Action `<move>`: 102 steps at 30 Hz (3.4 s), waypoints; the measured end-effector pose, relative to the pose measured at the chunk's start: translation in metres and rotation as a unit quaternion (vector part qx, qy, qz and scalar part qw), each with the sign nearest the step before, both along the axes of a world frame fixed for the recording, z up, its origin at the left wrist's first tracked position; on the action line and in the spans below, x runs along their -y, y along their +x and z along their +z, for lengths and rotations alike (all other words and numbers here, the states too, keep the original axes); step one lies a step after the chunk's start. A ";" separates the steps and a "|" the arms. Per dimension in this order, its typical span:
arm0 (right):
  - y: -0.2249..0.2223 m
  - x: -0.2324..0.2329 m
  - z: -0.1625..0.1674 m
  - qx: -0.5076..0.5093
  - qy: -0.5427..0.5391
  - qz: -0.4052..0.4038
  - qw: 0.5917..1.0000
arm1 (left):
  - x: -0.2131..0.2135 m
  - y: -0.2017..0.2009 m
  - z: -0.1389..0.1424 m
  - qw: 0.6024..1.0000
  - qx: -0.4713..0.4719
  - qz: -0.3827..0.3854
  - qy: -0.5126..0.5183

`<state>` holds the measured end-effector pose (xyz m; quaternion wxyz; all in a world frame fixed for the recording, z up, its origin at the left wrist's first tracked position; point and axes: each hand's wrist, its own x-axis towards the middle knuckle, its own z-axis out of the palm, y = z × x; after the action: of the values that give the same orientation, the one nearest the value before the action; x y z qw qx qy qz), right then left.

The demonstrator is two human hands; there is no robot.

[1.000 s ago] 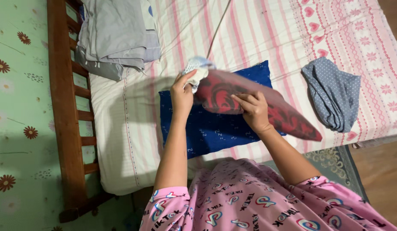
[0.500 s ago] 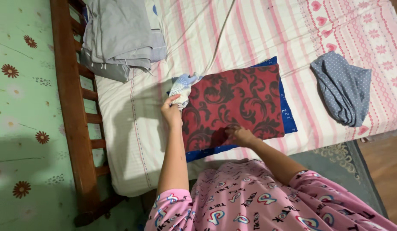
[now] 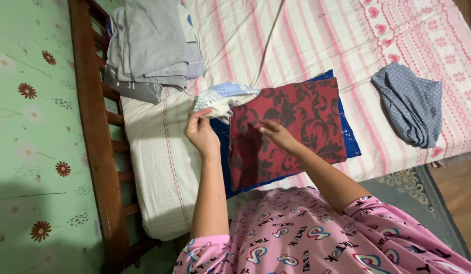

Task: The person stands beside a bed and fits pillowcases onto pillows one at a time, pulling a blue patterned case over one pillow and a red patterned case over another, then places a yellow pillow on the stack. Folded linens rest on the bed nearby.

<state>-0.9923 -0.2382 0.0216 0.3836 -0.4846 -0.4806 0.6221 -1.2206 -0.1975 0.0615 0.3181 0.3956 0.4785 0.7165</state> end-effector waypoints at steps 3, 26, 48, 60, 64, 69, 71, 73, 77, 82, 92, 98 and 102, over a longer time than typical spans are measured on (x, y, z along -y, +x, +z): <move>-0.007 -0.009 0.025 -0.035 -0.195 -0.030 0.980 | 0.020 0.004 0.005 0.999 0.025 -0.026 -0.020; -0.065 0.024 0.028 0.057 0.281 0.168 0.943 | 0.048 -0.032 -0.076 0.841 0.354 -0.185 -0.365; 0.024 0.046 -0.025 -0.351 -0.285 -0.079 0.888 | 0.057 0.054 -0.051 0.903 0.300 -0.205 -0.231; 0.084 0.106 -0.048 -0.263 -0.201 -0.171 0.928 | 0.097 0.148 -0.099 0.886 -0.305 -0.292 -0.194; 0.135 0.120 -0.050 -0.284 -0.281 -0.265 0.878 | 0.104 0.202 -0.107 0.879 -0.201 -0.367 -0.230; 0.224 0.128 -0.046 -0.289 -0.322 -0.375 0.820 | 0.116 0.279 -0.112 0.852 -0.151 -0.421 -0.273; 0.263 0.127 -0.041 -0.322 -0.325 -0.410 0.789 | 0.123 0.306 -0.112 0.812 -0.130 -0.446 -0.354; 0.299 0.125 -0.034 -0.376 -0.290 -0.439 0.762 | 0.127 0.331 -0.109 0.804 -0.124 -0.462 -0.354; 0.354 0.117 -0.019 -0.459 -0.150 -0.479 0.733 | 0.134 0.369 -0.106 0.807 -0.116 -0.468 -0.341; 0.364 0.105 -0.020 -0.418 -0.188 -0.473 0.752 | 0.144 0.378 -0.111 0.794 -0.103 -0.476 -0.363; 0.307 0.102 -0.062 -0.232 -0.338 -0.280 0.868 | 0.149 0.316 -0.133 0.817 -0.042 -0.370 -0.440; 0.260 0.074 -0.076 -0.198 -0.326 -0.181 0.907 | 0.148 0.257 -0.140 0.840 -0.016 -0.282 -0.464; 0.212 0.060 -0.082 -0.167 -0.331 -0.159 0.915 | 0.146 0.215 -0.144 0.853 0.032 -0.262 -0.450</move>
<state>-0.7802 -0.2985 -0.0602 0.3698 -0.5428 -0.0923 0.7484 -1.0056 -0.3436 -0.0829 0.6524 0.2967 0.6171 0.3249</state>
